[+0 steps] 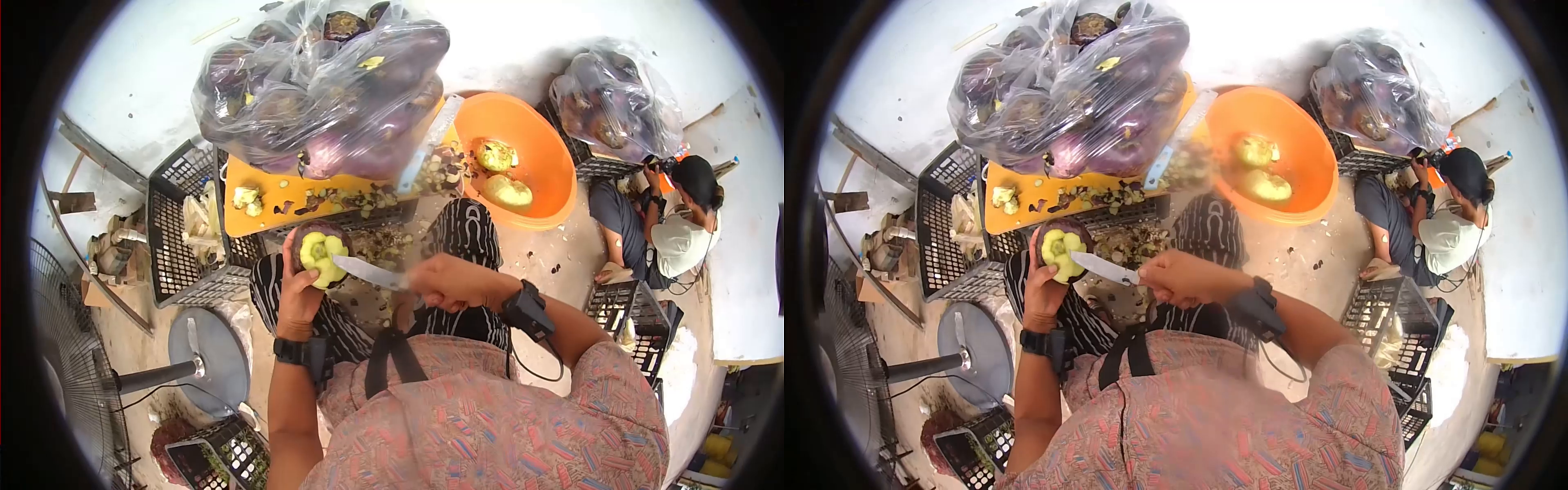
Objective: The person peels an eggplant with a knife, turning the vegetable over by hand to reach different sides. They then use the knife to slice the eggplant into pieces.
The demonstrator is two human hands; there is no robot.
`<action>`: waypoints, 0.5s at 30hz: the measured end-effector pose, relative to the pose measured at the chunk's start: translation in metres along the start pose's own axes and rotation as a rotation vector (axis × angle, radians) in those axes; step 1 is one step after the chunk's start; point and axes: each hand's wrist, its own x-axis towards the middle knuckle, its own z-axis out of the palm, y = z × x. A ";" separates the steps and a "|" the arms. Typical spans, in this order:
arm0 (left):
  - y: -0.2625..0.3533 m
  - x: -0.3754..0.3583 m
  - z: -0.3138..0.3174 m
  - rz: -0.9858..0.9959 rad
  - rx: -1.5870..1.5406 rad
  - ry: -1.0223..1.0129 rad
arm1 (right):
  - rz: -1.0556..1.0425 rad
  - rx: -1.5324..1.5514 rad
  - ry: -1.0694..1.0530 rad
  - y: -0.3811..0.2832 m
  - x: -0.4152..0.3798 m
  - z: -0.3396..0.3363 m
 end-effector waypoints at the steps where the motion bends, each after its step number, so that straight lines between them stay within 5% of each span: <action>1: 0.000 0.000 0.000 0.011 -0.002 0.013 | 0.037 0.069 0.021 0.000 0.003 0.005; 10: -0.004 0.001 -0.005 0.024 -0.008 0.054 | 0.034 0.112 0.086 0.004 0.008 0.017; 15: -0.007 0.006 -0.007 0.075 -0.067 0.114 | -0.148 -0.158 0.200 0.001 0.010 0.008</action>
